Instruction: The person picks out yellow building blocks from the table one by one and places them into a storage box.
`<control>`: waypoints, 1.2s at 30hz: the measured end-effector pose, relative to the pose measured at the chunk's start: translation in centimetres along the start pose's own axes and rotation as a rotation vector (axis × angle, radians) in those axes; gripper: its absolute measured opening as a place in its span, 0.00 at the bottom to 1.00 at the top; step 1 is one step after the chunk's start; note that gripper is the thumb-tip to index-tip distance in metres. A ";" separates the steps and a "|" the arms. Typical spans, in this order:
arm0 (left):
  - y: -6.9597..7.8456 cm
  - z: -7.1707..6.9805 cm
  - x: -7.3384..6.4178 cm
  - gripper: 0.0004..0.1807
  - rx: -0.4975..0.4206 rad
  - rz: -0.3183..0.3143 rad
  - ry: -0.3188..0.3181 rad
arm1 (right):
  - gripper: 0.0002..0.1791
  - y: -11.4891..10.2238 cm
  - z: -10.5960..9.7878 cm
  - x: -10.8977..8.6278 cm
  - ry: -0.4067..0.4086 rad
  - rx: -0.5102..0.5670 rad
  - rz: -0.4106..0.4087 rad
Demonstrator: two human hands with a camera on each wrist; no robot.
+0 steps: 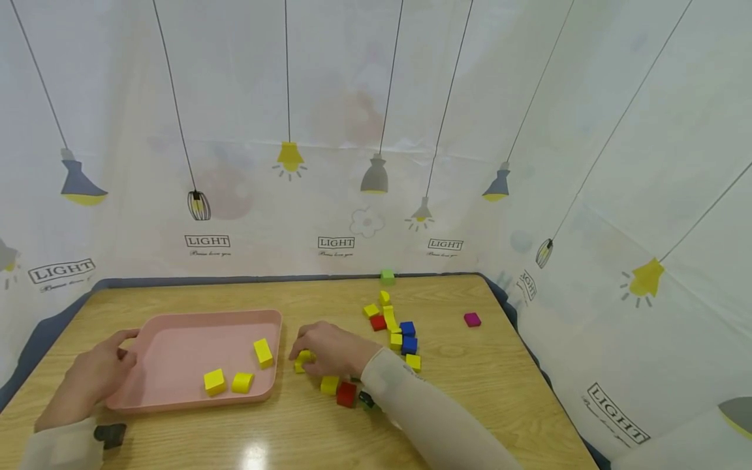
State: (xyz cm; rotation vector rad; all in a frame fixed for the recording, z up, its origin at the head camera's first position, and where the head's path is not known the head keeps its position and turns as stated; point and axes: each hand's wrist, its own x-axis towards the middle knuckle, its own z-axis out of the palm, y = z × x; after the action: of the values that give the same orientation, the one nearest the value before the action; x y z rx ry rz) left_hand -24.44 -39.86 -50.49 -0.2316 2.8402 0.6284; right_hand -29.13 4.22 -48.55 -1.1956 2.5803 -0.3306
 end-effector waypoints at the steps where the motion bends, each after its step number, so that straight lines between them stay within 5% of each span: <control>1: 0.0 0.0 0.0 0.33 0.003 0.002 0.002 | 0.17 0.0 -0.1 0.0 0.001 -0.002 0.002; 17: -0.4 -0.7 0.9 0.33 0.019 0.017 0.013 | 0.17 -0.3 -1.6 0.5 0.056 -0.037 -0.032; 25: -0.7 -0.3 1.4 0.34 0.007 0.003 -0.003 | 0.16 -1.3 -2.9 1.0 0.137 -0.082 -0.117; 36: -0.5 -0.4 0.8 0.33 0.011 0.026 0.010 | 0.16 -3.0 -3.5 2.7 0.156 -0.102 -0.165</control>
State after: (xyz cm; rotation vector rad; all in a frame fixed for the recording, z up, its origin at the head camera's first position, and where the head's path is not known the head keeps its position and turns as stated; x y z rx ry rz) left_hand -25.19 -40.57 -50.55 -0.1961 2.8600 0.6182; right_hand -29.91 0.54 -44.79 -1.4789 2.6629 -0.3429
